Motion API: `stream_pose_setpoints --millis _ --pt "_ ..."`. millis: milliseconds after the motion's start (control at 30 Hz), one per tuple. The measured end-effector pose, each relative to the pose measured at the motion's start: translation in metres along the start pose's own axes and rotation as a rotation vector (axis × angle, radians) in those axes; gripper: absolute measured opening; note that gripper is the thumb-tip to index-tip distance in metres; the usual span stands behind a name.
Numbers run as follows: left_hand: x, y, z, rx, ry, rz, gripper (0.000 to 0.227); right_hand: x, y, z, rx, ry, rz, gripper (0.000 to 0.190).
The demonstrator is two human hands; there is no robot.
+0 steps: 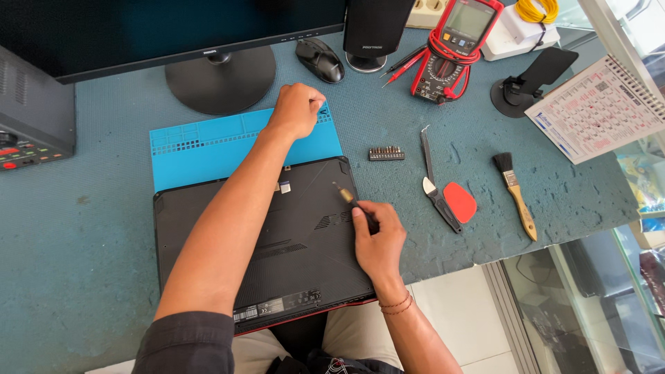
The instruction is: The person uses a screwdriver to remove screws from the bottom panel of a laptop. They place the removed screws on a blue mat and then lift the laptop's bottom cover.
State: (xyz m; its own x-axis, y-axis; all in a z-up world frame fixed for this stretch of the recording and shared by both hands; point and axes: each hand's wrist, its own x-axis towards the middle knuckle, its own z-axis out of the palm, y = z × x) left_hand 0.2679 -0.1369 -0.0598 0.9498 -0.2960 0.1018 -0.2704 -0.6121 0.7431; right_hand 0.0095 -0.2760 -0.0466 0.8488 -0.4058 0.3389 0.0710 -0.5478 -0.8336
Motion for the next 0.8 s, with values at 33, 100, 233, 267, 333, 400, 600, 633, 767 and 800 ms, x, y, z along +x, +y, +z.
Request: stream_pose_setpoints --millis 33,100,233,267,333,400,600,633,767,800 --pt "-0.005 -0.001 -0.008 0.002 0.005 -0.003 0.017 0.002 0.001 -0.003 0.003 -0.004 -0.003 0.009" --pt "-0.016 -0.002 -0.026 0.166 0.028 0.119 0.018 0.006 0.002 -0.007 -0.082 0.086 -0.036 0.008" --pt "-0.090 0.026 -0.094 0.173 0.119 0.312 0.019 0.013 0.025 -0.017 -0.183 0.105 -0.071 0.008" --pt "-0.110 0.024 -0.106 0.162 0.162 0.332 0.019 0.013 0.028 -0.018 -0.278 0.109 -0.104 0.010" --pt "-0.147 0.019 -0.124 0.154 0.204 0.352 0.020 0.015 0.038 -0.017 -0.369 0.112 -0.136 0.011" --pt "-0.181 0.014 -0.137 0.193 0.197 0.253 0.020 0.022 0.050 -0.015 -0.470 0.071 -0.182 0.009" --pt "-0.299 -0.014 -0.162 0.356 0.391 0.038 0.028 0.035 0.056 -0.013 -0.467 -0.013 -0.202 0.010" --pt "-0.318 -0.021 -0.156 0.352 0.393 0.040 0.028 0.041 0.053 -0.015 -0.471 -0.011 -0.204 0.010" --pt "-0.366 -0.025 -0.129 0.156 0.452 -0.380 0.035 0.075 0.028 0.000 -0.539 -0.202 -0.268 0.011" --pt "-0.375 -0.019 -0.122 0.092 0.498 -0.391 0.032 0.085 0.019 0.010 -0.396 -0.236 -0.325 0.009"
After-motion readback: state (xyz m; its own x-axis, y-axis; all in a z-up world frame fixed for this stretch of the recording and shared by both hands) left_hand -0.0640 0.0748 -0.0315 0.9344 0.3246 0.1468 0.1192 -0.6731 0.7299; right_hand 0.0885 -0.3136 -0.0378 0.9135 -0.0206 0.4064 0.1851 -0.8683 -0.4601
